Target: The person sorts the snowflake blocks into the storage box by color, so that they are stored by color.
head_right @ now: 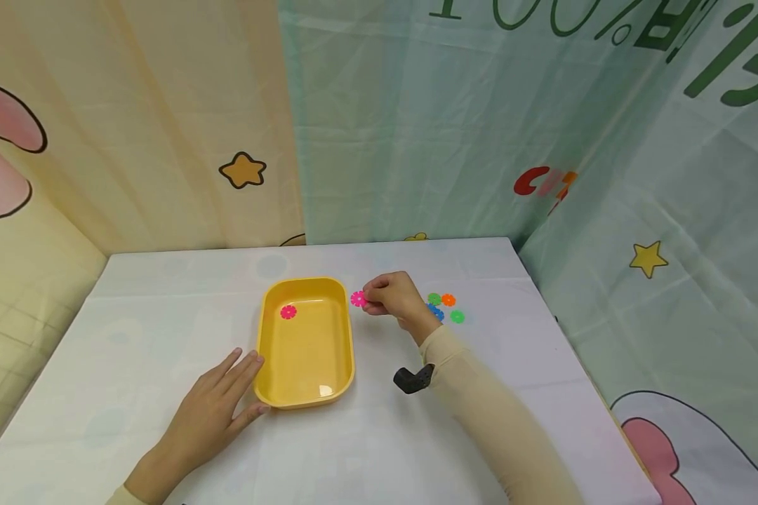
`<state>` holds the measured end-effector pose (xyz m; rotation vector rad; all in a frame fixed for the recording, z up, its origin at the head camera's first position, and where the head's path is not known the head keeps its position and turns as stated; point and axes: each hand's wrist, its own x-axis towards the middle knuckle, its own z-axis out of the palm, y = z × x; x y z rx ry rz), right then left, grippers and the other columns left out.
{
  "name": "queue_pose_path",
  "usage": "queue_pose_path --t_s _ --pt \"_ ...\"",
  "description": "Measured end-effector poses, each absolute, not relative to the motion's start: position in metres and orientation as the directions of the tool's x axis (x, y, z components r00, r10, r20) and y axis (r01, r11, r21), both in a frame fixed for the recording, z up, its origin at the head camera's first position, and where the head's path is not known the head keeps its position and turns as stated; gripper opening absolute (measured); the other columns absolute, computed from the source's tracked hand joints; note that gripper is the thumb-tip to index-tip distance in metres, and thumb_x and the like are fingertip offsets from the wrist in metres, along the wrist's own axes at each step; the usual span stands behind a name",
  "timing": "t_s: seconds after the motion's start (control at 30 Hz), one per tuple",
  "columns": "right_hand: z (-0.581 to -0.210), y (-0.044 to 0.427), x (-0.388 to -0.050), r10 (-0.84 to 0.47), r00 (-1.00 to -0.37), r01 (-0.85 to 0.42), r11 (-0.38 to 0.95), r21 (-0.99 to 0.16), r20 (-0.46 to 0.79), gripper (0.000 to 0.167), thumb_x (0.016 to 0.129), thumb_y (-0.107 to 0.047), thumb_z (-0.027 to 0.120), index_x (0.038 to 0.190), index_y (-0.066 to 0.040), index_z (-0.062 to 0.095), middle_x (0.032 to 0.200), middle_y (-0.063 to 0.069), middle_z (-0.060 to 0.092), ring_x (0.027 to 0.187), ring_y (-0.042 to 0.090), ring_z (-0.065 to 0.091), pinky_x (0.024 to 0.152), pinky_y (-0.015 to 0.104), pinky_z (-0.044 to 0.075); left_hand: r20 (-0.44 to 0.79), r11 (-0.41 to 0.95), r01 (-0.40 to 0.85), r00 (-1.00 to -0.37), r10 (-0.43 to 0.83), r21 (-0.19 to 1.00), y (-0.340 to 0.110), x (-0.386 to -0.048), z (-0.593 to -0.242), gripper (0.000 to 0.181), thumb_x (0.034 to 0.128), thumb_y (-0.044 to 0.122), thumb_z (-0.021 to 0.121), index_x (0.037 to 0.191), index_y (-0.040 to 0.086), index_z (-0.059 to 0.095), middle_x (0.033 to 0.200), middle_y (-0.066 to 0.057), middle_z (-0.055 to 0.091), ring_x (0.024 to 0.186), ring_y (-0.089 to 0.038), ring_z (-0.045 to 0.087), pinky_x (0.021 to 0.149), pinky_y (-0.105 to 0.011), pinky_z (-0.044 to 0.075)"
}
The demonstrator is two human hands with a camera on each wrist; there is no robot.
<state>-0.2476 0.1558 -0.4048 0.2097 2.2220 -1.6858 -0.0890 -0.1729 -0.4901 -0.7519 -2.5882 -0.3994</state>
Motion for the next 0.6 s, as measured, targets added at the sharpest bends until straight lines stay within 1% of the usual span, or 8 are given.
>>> queue_pose_path --t_s 0.3,0.47,0.6 --pt "-0.403 0.113 -0.254 -0.112 -0.933 0.295 0.307 -0.905 -0.343 0.013 0.098 -0.009 0.068 0.105 0.0 0.073 0.086 0.011 0.071 0.069 0.016 0.069 0.07 0.028 0.062 0.461 0.814 0.562 -0.768 0.445 0.151 -0.173 -0.089 -0.491 0.082 0.1008 0.07 0.034 0.148 0.004 0.052 0.148 -0.016 0.056 0.14 -0.04 0.046 0.099 -0.059 0.049" --pt "-0.407 0.092 -0.256 -0.129 -0.935 0.281 0.298 -0.912 -0.33 0.01 0.098 -0.005 0.068 0.101 0.003 0.072 0.081 0.01 0.069 0.064 0.015 0.068 0.066 0.026 0.061 0.46 0.815 0.56 -0.769 0.444 0.151 -0.173 -0.089 -0.491 0.082 0.1007 0.07 0.034 0.148 0.005 0.052 0.148 -0.015 0.056 0.14 -0.039 0.046 0.099 -0.058 0.049" --pt "-0.409 0.078 -0.256 -0.125 -0.939 0.271 0.31 -0.911 -0.321 0.009 0.097 -0.003 0.068 0.098 0.005 0.072 0.08 0.012 0.069 0.063 0.016 0.069 0.064 0.026 0.061 0.46 0.816 0.558 -0.77 0.442 0.15 -0.173 -0.089 -0.492 0.082 0.1008 0.07 0.035 0.147 0.005 0.052 0.148 -0.015 0.056 0.14 -0.039 0.046 0.099 -0.058 0.049"
